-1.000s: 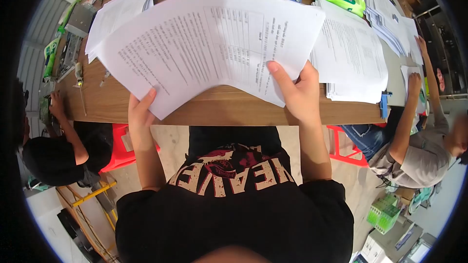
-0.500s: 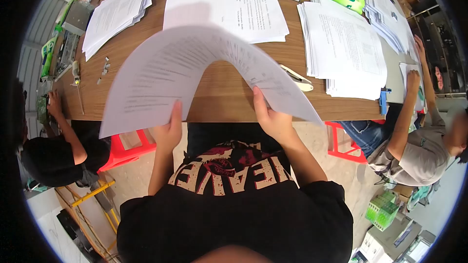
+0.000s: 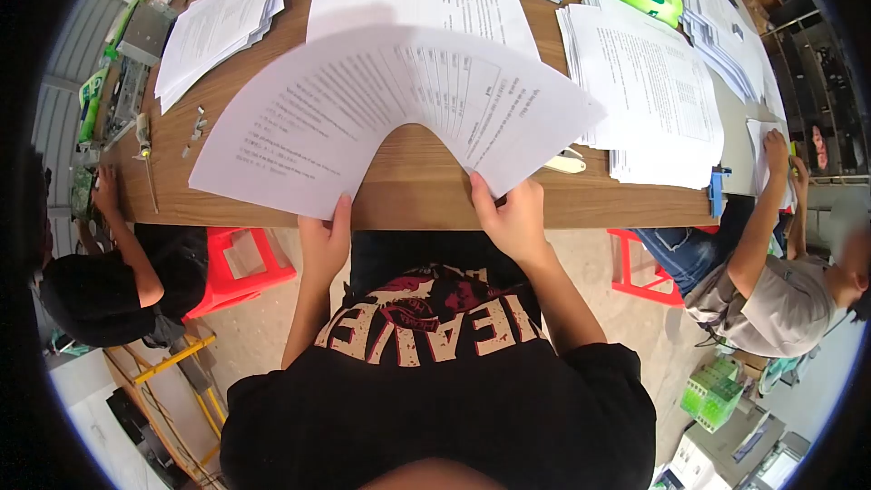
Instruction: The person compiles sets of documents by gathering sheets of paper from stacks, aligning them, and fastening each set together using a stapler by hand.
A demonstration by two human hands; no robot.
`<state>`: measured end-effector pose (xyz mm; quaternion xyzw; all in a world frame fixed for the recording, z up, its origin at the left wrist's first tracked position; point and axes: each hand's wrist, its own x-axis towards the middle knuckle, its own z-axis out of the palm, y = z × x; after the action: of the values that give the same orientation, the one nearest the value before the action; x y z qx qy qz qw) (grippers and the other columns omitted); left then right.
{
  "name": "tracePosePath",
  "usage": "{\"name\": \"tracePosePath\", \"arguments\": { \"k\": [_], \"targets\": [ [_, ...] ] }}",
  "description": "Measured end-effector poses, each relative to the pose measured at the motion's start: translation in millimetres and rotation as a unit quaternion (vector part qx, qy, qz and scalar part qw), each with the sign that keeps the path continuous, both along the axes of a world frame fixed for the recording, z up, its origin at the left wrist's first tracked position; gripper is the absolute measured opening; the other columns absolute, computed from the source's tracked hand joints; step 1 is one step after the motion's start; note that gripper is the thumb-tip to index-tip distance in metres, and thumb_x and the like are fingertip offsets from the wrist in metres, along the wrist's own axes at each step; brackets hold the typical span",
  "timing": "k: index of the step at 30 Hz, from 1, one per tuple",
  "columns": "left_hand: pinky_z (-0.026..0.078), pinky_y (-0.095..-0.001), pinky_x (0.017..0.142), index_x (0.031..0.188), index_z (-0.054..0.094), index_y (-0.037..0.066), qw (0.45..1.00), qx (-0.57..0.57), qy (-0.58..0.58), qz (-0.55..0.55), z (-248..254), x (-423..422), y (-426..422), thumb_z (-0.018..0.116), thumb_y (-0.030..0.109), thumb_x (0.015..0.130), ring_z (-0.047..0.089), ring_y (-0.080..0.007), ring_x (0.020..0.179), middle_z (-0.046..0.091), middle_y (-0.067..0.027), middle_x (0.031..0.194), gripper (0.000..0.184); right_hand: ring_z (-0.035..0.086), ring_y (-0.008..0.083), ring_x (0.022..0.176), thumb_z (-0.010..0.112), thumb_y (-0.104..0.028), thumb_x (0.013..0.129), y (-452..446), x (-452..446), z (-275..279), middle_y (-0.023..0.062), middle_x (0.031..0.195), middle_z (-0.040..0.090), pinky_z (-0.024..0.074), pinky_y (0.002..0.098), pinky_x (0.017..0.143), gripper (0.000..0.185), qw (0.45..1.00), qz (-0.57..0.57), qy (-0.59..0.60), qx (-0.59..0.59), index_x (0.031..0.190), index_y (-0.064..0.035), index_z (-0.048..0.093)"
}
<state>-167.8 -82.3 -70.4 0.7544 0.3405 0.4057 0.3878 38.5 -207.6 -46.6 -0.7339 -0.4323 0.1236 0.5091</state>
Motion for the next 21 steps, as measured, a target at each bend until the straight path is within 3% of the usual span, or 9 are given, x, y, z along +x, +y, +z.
{"name": "tracePosePath", "arguments": {
  "k": [4,6,7,8,10,12,15,18,21],
  "targets": [
    [0.044,-0.0278,0.068,0.101,0.059,-0.005,0.999,-0.037,0.028,0.009,2.9,-12.1,6.6,0.055,0.005,0.087,0.056,-0.018,0.079,0.062,-0.0125,0.093,0.017,0.055,0.0145,0.051,0.061,-0.004,0.082,-4.4,5.9,-5.9,0.0088,0.066,0.062,0.0427,0.0262,0.049,0.01,1.0,-0.002,-0.005,-0.007,0.09,0.0033,0.061],
    [0.045,-0.0279,0.074,0.107,0.057,-0.004,0.99,-0.141,-0.031,-0.003,18.8,-25.7,10.3,0.056,0.003,0.088,0.056,-0.015,0.085,0.062,-0.0096,0.1,0.021,0.056,0.0099,0.057,0.06,-0.002,0.082,-10.9,5.6,4.0,0.0062,0.071,0.064,0.0432,0.0243,0.052,0.013,0.994,0.002,0.108,-0.005,0.093,0.0037,0.059],
    [0.044,-0.028,0.083,0.118,0.05,-0.003,0.981,-0.18,-0.058,-0.038,18.0,-39.7,17.9,0.056,0.0,0.087,0.054,-0.0133,0.097,0.059,-0.0067,0.106,0.032,0.056,0.0099,0.057,0.06,-0.002,0.082,-14.7,8.0,8.8,0.0062,0.071,0.064,0.0432,0.0243,0.052,0.013,0.994,0.001,0.108,-0.005,0.093,0.0037,0.059],
    [0.044,-0.028,0.083,0.118,0.05,-0.003,0.981,-0.18,-0.057,-0.039,21.4,-52.0,23.9,0.056,0.0,0.087,0.054,-0.0133,0.097,0.059,-0.0067,0.106,0.032,0.056,0.0091,0.062,0.06,-0.001,0.082,-19.2,12.2,13.6,0.0056,0.077,0.064,0.044,0.0238,0.055,0.017,0.986,0.04,0.163,-0.016,0.097,0.0038,0.058],
    [0.042,-0.0284,0.089,0.127,0.041,-0.001,0.943,-0.324,-0.021,-0.075,33.1,-74.2,36.2,0.056,-0.004,0.085,0.052,-0.0142,0.107,0.058,-0.0069,0.111,0.045,0.056,0.0083,0.067,0.06,0.0,0.082,-26.3,18.6,14.1,0.0051,0.082,0.064,0.0448,0.0234,0.058,0.02,0.973,0.077,0.216,-0.024,0.101,0.0038,0.057],
    [0.042,-0.0285,0.09,0.133,0.034,0.0,0.947,-0.299,0.025,-0.117,24.9,-90.1,50.4,0.056,-0.005,0.084,0.05,-0.0151,0.11,0.057,-0.0075,0.115,0.054,0.056,0.0087,0.076,0.059,0.0,0.082,-32.2,22.6,8.7,0.0066,0.091,0.064,0.0455,0.0235,0.064,0.028,0.964,0.166,0.2,-0.06,0.109,0.0036,0.055],
    [0.042,-0.0292,0.092,0.139,0.028,0.004,0.936,-0.333,-0.053,-0.106,40.2,-95.2,64.7,0.055,-0.001,0.086,0.054,-0.017,0.107,0.056,-0.0106,0.119,0.06,0.057,0.0098,0.076,0.059,0.0,0.081,-33.0,18.0,12.2,0.0082,0.093,0.064,0.0461,0.0244,0.066,0.031,0.952,0.185,0.227,-0.086,0.112,0.0019,0.055],
    [0.043,-0.0285,0.09,0.132,0.041,0.003,0.992,-0.058,-0.007,0.11,53.9,-73.1,84.5,0.053,0.003,0.089,0.057,-0.0181,0.102,0.059,-0.012,0.114,0.045,0.058,0.0118,0.071,0.059,0.0,0.079,-34.0,18.8,10.8,0.0093,0.087,0.065,0.0465,0.0264,0.063,0.033,0.949,0.184,0.22,-0.13,0.112,0.001,0.055],
    [0.043,-0.0303,0.091,0.125,0.049,0.003,0.999,0.011,-0.011,0.034,91.7,-21.2,86.3,0.053,0.002,0.089,0.058,-0.0189,0.102,0.061,-0.0106,0.111,0.037,0.058,0.0135,0.065,0.059,-0.001,0.079,-32.3,18.4,11.1,0.0104,0.083,0.065,0.0459,0.0278,0.06,0.033,0.953,0.186,0.191,-0.146,0.111,0.0013,0.054]
  ]
}}
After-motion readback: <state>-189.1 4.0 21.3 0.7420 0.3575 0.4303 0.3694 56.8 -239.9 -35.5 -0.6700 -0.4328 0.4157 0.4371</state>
